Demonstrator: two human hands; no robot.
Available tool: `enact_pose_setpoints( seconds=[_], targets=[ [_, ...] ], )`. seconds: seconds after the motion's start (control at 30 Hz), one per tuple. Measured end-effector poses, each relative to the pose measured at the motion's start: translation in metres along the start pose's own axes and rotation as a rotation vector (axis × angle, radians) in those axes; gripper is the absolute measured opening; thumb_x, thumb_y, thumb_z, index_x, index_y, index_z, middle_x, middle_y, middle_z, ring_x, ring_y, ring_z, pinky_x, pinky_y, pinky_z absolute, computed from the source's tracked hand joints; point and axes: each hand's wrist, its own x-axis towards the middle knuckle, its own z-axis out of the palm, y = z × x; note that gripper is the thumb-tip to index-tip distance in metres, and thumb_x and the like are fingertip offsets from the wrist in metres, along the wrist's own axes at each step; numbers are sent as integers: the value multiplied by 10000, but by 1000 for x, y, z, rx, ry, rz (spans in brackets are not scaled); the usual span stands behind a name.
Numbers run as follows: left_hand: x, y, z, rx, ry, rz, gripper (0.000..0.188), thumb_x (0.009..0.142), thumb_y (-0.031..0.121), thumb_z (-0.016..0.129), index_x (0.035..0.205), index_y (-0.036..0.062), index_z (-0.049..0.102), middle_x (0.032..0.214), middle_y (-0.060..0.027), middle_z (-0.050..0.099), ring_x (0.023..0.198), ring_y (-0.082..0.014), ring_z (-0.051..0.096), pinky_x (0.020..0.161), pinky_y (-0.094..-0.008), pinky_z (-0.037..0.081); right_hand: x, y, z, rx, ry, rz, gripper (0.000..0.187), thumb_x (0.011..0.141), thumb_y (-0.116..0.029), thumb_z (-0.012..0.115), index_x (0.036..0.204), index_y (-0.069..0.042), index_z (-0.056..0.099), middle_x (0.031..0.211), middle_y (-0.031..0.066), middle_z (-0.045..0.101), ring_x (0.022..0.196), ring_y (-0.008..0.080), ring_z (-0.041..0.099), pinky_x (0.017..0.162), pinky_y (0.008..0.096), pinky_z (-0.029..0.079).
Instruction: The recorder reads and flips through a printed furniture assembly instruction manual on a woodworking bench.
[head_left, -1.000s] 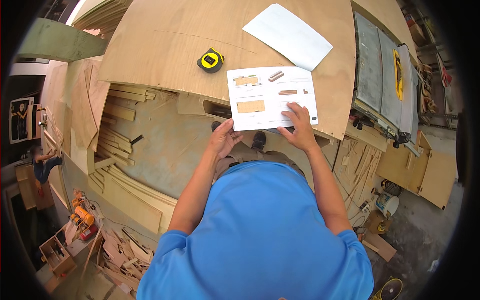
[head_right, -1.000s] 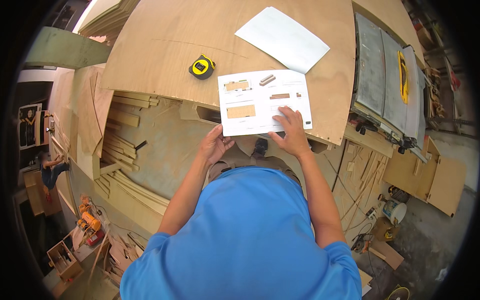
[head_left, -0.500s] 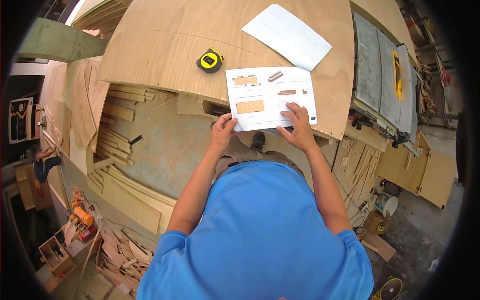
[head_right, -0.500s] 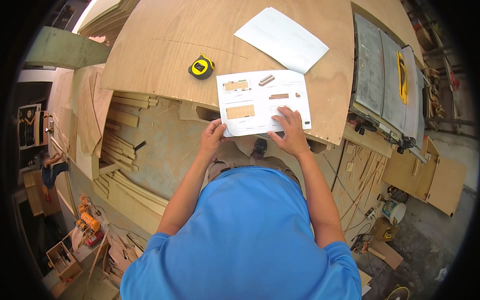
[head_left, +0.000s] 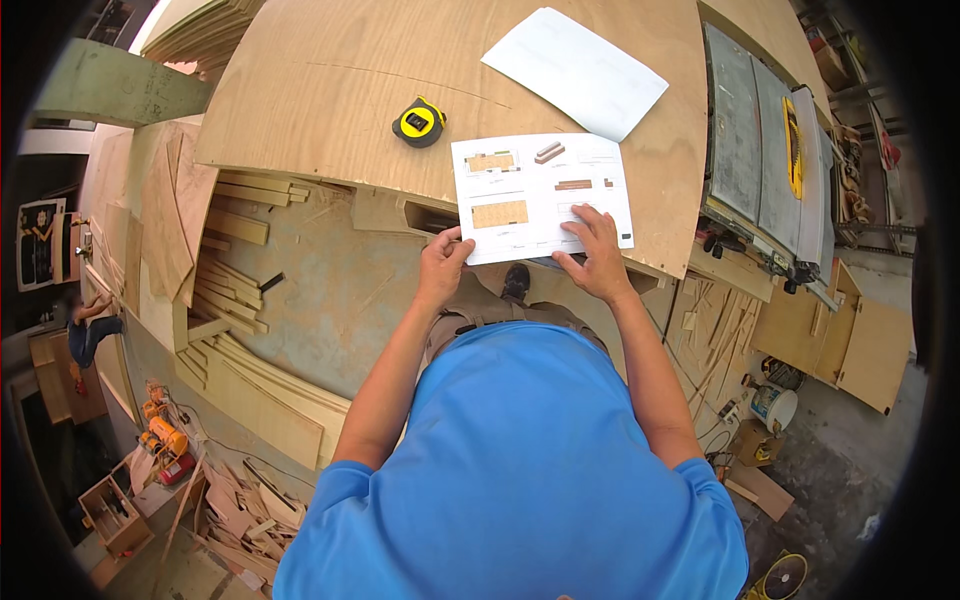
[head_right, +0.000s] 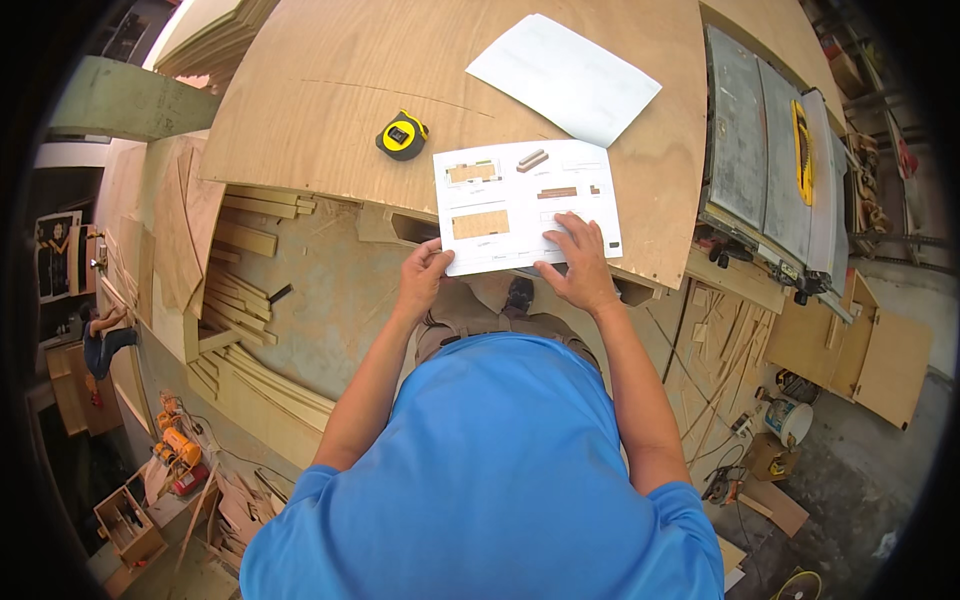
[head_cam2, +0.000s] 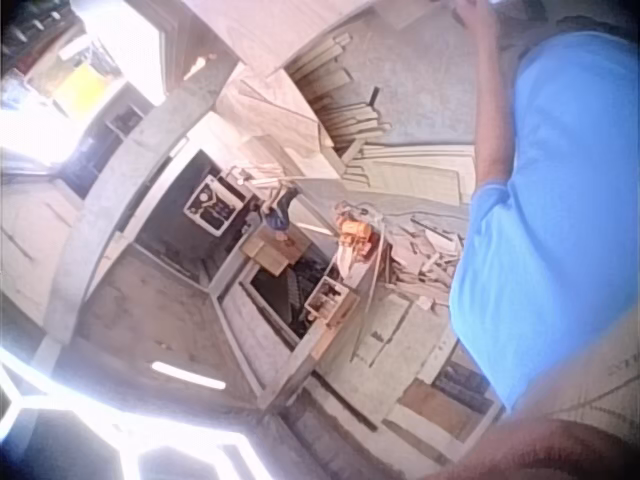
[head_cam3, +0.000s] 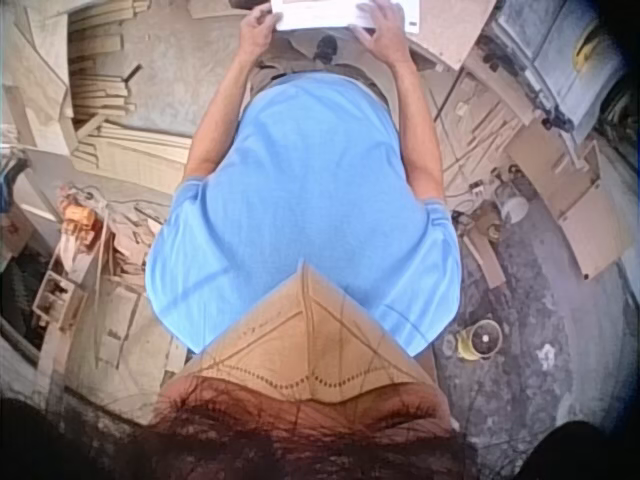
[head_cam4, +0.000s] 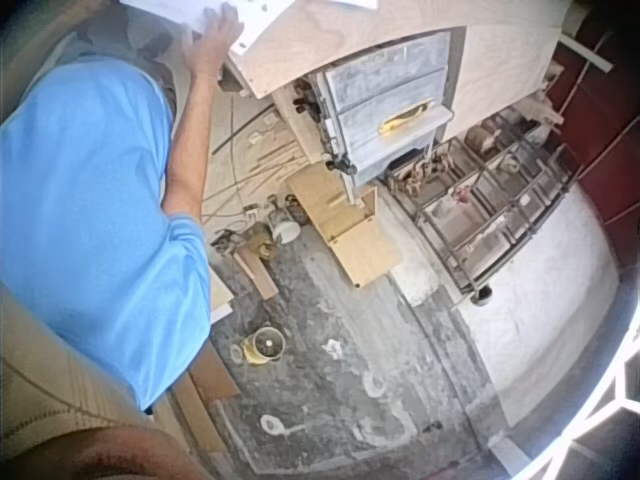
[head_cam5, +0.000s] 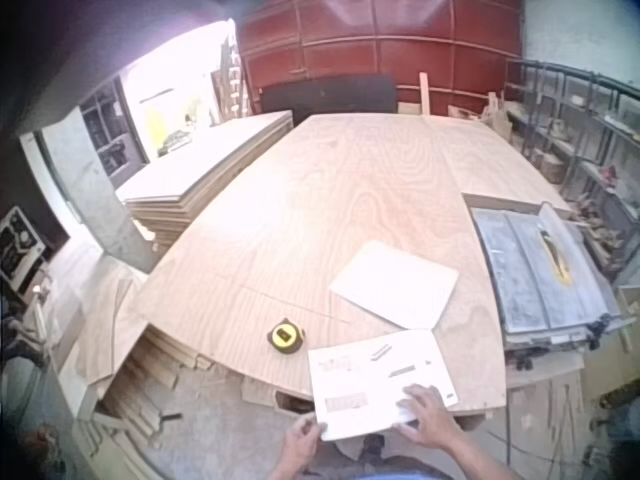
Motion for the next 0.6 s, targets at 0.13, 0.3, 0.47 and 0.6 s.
enact_pose_setpoints(
  seconds=[0.13,0.3,0.47,0.6],
  targets=[
    [3,4,-2,-76,-68,-91,409,1053,272,621,1379,27,594,1079,-38,733,891,-97,683,741,-264,565,0,-1,0,2,0,15,485,831,-268,822,1235,-78,633,1472,149,509,1420,380,441,1201,595,282],
    [0,9,-6,-252,-85,-158,419,1070,299,604,1409,52,583,1092,-25,731,893,-96,679,789,-281,564,0,0,0,15,-3,10,478,840,-287,814,1234,-79,640,1473,147,505,1433,371,428,1207,595,274],
    [0,4,-16,-379,-215,-204,444,1071,269,607,1464,71,548,1111,-19,728,904,-101,683,826,-308,580,0,-1,0,6,7,8,474,835,-266,820,1228,-78,635,1472,145,508,1418,376,441,1199,590,287],
    [0,-1,-19,-453,-248,-213,454,1072,246,605,1484,72,527,1117,-24,729,909,-104,687,848,-322,592,1,-1,1,4,2,5,473,838,-271,818,1230,-79,634,1470,146,509,1420,376,441,1197,589,287]
  ],
)
